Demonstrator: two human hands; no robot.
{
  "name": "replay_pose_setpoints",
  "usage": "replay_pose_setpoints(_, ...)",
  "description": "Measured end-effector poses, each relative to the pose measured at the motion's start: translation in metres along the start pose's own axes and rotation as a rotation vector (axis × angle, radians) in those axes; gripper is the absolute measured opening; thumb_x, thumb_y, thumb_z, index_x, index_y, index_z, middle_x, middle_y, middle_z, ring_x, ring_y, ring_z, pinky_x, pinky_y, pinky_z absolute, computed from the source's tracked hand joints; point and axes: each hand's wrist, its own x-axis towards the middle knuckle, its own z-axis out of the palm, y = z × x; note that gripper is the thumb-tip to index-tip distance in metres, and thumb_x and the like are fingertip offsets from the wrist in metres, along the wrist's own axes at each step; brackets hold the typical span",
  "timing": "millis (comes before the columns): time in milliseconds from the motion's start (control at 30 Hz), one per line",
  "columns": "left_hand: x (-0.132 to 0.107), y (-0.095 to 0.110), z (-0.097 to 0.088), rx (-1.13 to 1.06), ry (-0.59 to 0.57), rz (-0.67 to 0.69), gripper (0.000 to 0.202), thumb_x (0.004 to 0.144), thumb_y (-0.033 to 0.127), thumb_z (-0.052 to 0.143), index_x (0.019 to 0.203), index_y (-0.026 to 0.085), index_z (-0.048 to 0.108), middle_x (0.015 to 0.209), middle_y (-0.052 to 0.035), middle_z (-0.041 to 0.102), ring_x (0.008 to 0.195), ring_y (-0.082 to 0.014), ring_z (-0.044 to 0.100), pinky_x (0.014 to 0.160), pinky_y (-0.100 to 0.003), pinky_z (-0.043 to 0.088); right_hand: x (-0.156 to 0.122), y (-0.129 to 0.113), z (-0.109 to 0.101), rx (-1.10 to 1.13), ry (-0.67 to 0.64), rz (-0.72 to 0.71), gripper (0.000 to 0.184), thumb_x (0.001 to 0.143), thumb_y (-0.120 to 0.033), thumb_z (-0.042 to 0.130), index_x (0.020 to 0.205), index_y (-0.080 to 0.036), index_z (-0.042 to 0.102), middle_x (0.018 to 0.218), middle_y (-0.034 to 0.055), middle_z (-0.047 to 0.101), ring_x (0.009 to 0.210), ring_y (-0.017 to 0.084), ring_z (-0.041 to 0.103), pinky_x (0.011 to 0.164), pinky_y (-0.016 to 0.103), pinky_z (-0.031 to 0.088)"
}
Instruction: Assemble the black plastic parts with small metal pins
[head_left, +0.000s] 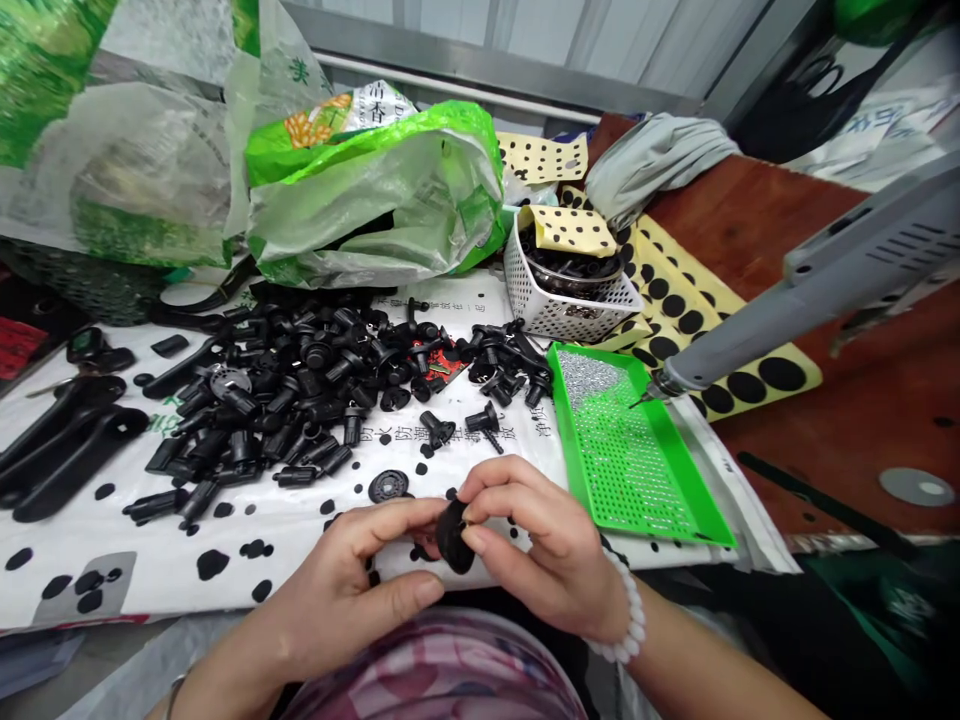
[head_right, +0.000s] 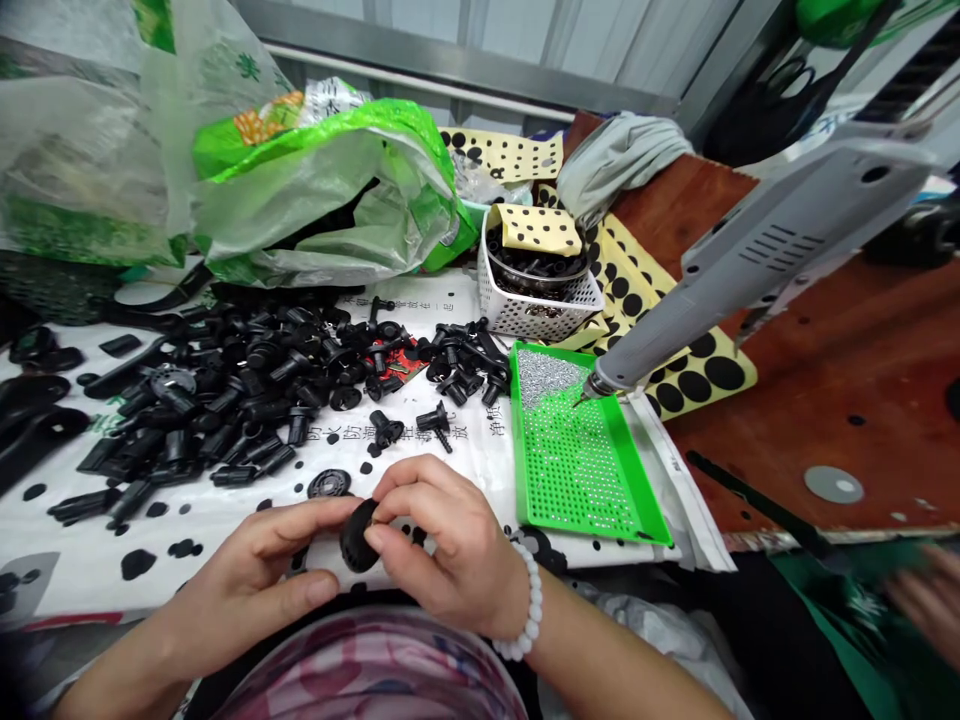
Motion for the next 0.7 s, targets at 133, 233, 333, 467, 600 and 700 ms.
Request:
replay_pose_setpoints(133,0.001,0.007,-0.001,0.255,-0.062,0.057,0.021,0.090,0.025,0.050,0.101,0.025,0.068,0.078,-0.0008,0.065,0.075,-0.0140,0.061,0.068,-0.022,0.044,0.002,0.001,0.001,0.040,-0.009,-0.017,0.008,0.085,-0.012,0.054,0.089,-0.016,0.060,0.091,0.0094,0.060,0.084,0.018,0.060,0.073,0.031,0.053)
replay_pose_setpoints(233,0.003,0.009,0.001,0.396,-0.031,0.126,0.025,0.092,0.023,0.044,0.087,0.019,0.068,0.069,-0.0019,0.061,0.066,-0.0132,0.057,0.062,-0.022,0.042,0.001,-0.003,0.007,0.071,-0.015,0.020,0.013,0.085,-0.018,0.057,0.098,-0.015,0.058,0.094,0.0103,0.059,0.088,0.019,0.059,0.075,0.032,0.053)
replay_pose_setpoints(333,0.004,0.006,0.001,0.488,0.038,0.184,0.020,0.090,0.018,0.045,0.084,0.018,0.064,0.071,-0.0027,0.061,0.066,-0.0137,0.057,0.061,-0.022,0.042,0.001,-0.009,0.014,0.037,-0.010,0.079,0.032,0.081,-0.025,0.067,0.109,-0.015,0.054,0.096,0.0101,0.059,0.089,0.020,0.058,0.075,0.033,0.054)
replay_pose_setpoints(467,0.003,-0.001,-0.001,0.531,0.092,0.241,0.016,0.088,0.012,0.049,0.089,0.021,0.062,0.073,-0.0017,0.062,0.067,-0.0131,0.058,0.062,-0.021,0.043,0.001,-0.012,0.015,-0.023,-0.037,0.075,0.034,0.080,-0.016,0.065,0.112,-0.013,0.053,0.101,0.0121,0.060,0.095,0.021,0.058,0.081,0.033,0.052)
replay_pose_setpoints(600,0.003,-0.005,-0.002,0.554,0.147,0.372,0.020,0.086,0.007,0.050,0.097,0.021,0.060,0.077,-0.0015,0.064,0.069,-0.0127,0.059,0.063,-0.020,0.045,0.001,-0.012,0.012,-0.037,-0.037,0.036,0.035,0.081,-0.018,0.065,0.113,-0.012,0.053,0.103,0.0130,0.060,0.096,0.021,0.058,0.082,0.032,0.052)
replay_pose_setpoints(700,0.003,-0.008,0.001,0.555,0.216,0.509,0.022,0.085,0.005,0.047,0.098,0.020,0.057,0.078,-0.0033,0.064,0.070,-0.0140,0.060,0.064,-0.022,0.047,0.001,-0.012,0.016,-0.052,-0.027,0.003,0.035,0.085,-0.027,0.063,0.116,-0.013,0.052,0.102,0.0132,0.060,0.095,0.021,0.058,0.081,0.032,0.053)
